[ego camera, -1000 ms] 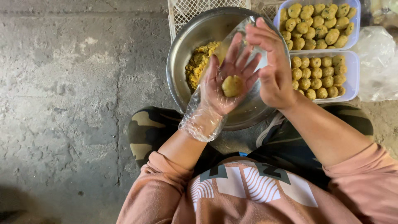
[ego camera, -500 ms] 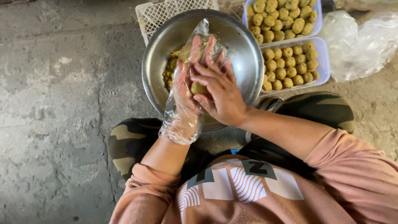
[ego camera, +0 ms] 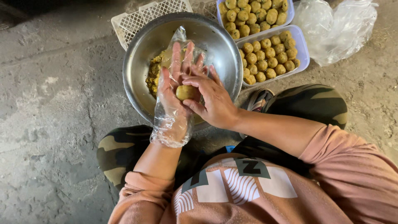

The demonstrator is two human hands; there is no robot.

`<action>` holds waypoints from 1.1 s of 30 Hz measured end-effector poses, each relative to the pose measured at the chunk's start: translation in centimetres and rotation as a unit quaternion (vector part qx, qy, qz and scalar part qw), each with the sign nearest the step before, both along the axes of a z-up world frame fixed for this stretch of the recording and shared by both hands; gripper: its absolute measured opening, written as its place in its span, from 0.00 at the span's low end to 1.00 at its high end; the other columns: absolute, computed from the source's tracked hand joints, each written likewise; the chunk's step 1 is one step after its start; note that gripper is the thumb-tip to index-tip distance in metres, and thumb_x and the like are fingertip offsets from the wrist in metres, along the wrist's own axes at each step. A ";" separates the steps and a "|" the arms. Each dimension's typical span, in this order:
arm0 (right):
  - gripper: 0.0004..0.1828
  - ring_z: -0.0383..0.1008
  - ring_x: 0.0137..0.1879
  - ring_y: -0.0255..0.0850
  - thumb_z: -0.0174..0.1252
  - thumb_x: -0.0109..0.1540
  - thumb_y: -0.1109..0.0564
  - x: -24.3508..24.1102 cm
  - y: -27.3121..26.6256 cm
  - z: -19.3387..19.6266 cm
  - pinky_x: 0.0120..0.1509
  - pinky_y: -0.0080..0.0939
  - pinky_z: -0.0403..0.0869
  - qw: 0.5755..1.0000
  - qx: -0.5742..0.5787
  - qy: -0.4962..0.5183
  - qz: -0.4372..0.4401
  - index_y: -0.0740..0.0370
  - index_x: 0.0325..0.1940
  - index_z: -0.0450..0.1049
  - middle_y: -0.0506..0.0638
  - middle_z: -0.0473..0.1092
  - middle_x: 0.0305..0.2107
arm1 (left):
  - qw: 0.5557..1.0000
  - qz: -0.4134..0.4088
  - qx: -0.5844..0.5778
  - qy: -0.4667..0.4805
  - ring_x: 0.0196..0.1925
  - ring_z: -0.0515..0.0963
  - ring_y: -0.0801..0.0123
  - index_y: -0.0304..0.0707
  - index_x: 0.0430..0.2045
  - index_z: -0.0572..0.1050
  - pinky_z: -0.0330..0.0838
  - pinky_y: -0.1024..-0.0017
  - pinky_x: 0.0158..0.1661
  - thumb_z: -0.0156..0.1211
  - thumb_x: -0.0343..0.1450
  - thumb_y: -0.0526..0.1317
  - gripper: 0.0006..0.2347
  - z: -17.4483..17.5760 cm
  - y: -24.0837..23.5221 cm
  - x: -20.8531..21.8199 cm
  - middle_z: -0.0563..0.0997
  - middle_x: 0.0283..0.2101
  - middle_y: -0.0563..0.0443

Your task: The person scoops a yellow mixture from a metal bowl using a plastic bag held in the left hand, then rolls the mixture into a ball with both hands. The finished balls are placed into a nearby plastic container. This process is repeated continuously.

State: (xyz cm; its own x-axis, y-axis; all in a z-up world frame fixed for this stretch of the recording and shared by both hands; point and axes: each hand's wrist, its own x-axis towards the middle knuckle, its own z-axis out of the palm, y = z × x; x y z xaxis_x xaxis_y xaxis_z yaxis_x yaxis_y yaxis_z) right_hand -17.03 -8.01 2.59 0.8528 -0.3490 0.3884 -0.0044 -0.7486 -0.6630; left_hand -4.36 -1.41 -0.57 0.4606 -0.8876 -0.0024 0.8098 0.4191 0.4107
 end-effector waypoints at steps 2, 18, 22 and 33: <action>0.26 0.68 0.72 0.51 0.61 0.67 0.54 -0.2 -0.1 0.4 0.79 0.58 0.64 0.999 0.029 -0.022 0.031 0.63 0.67 0.66 0.56 0.68 0.63 | 1.000 0.011 0.010 0.011 0.75 0.65 0.46 0.46 0.76 0.53 0.55 0.46 0.75 0.34 0.80 0.56 0.28 -0.6 -0.3 -0.9 0.58 0.78 0.43; 0.18 0.76 0.50 0.37 0.59 0.66 0.55 -3.0 -18.6 -5.2 0.55 0.37 0.76 0.901 0.284 0.283 -0.168 0.53 0.61 0.73 0.50 0.74 0.50 | 0.986 0.034 0.149 0.071 0.78 0.53 0.45 0.43 0.71 0.59 0.40 0.46 0.74 0.36 0.76 0.55 0.28 -0.8 -0.2 1.2 0.62 0.75 0.40; 0.16 0.79 0.44 0.41 0.63 0.65 0.56 -7.7 -22.7 -15.6 0.49 0.40 0.78 0.875 0.280 0.274 -0.284 0.55 0.57 0.75 0.53 0.78 0.43 | 0.989 0.057 0.123 0.064 0.78 0.54 0.42 0.43 0.72 0.59 0.42 0.44 0.74 0.34 0.76 0.51 0.27 -1.4 0.1 2.2 0.61 0.75 0.39; 0.11 0.75 0.54 0.52 0.60 0.69 0.63 -8.6 -23.6 -24.2 0.54 0.48 0.77 0.869 -0.015 0.308 -0.388 0.59 0.56 0.73 0.60 0.74 0.51 | 0.986 0.092 0.107 0.094 0.76 0.58 0.45 0.45 0.71 0.59 0.50 0.49 0.69 0.34 0.76 0.51 0.27 -1.4 -0.1 3.3 0.61 0.75 0.42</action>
